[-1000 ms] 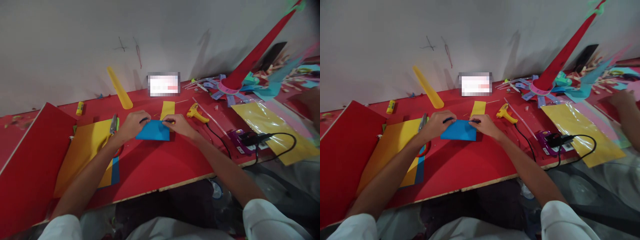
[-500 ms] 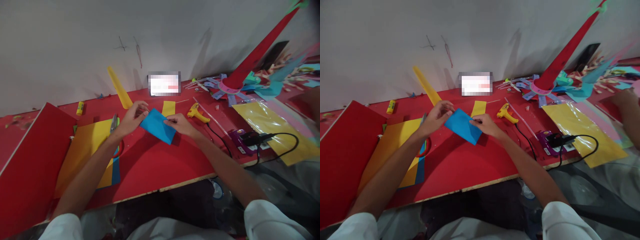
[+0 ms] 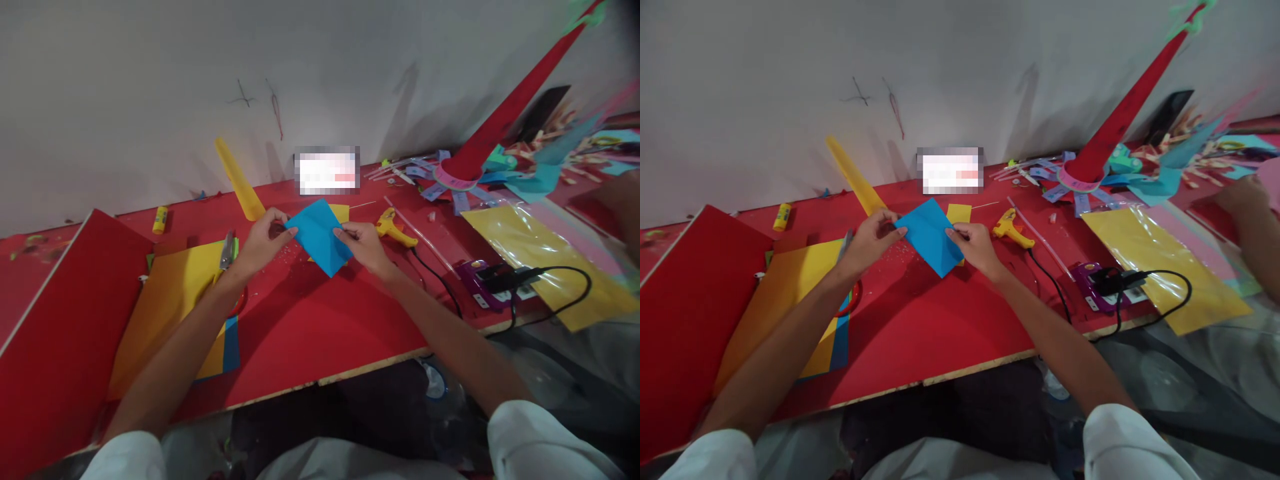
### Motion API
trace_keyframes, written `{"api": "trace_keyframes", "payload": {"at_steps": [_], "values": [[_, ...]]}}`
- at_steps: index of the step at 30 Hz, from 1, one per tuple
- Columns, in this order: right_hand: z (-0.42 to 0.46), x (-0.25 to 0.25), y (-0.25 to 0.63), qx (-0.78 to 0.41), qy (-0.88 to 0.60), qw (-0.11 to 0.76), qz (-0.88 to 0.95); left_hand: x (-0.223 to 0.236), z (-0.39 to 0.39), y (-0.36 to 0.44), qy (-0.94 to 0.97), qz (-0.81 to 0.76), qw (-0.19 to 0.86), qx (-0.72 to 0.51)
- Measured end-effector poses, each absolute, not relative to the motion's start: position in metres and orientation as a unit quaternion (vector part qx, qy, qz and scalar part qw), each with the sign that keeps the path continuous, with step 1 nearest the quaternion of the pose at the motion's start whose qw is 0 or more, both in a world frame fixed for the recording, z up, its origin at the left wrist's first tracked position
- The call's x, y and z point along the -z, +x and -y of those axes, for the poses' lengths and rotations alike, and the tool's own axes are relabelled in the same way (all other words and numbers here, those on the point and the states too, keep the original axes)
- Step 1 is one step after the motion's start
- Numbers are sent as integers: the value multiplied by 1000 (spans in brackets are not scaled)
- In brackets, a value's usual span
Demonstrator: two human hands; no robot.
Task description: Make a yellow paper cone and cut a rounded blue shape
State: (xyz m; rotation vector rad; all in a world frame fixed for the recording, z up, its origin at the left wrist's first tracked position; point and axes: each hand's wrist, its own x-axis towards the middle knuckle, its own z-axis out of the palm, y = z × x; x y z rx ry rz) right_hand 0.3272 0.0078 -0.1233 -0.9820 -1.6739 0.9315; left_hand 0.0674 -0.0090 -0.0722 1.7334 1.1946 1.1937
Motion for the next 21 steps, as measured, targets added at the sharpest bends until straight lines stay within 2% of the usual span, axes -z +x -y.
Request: {"api": "trace_keyframes", "payload": {"at_steps": [3,8,21], "values": [[-3,125,321,-357,-425,504,662,80,13,76,589,-480,425,-492],[7,123,311,-322,-443,545,635,91,34,107,524,-462,568,-435],[20,120,304,-308,-440,547,643,113,45,124,518,-499,510,-471]]}}
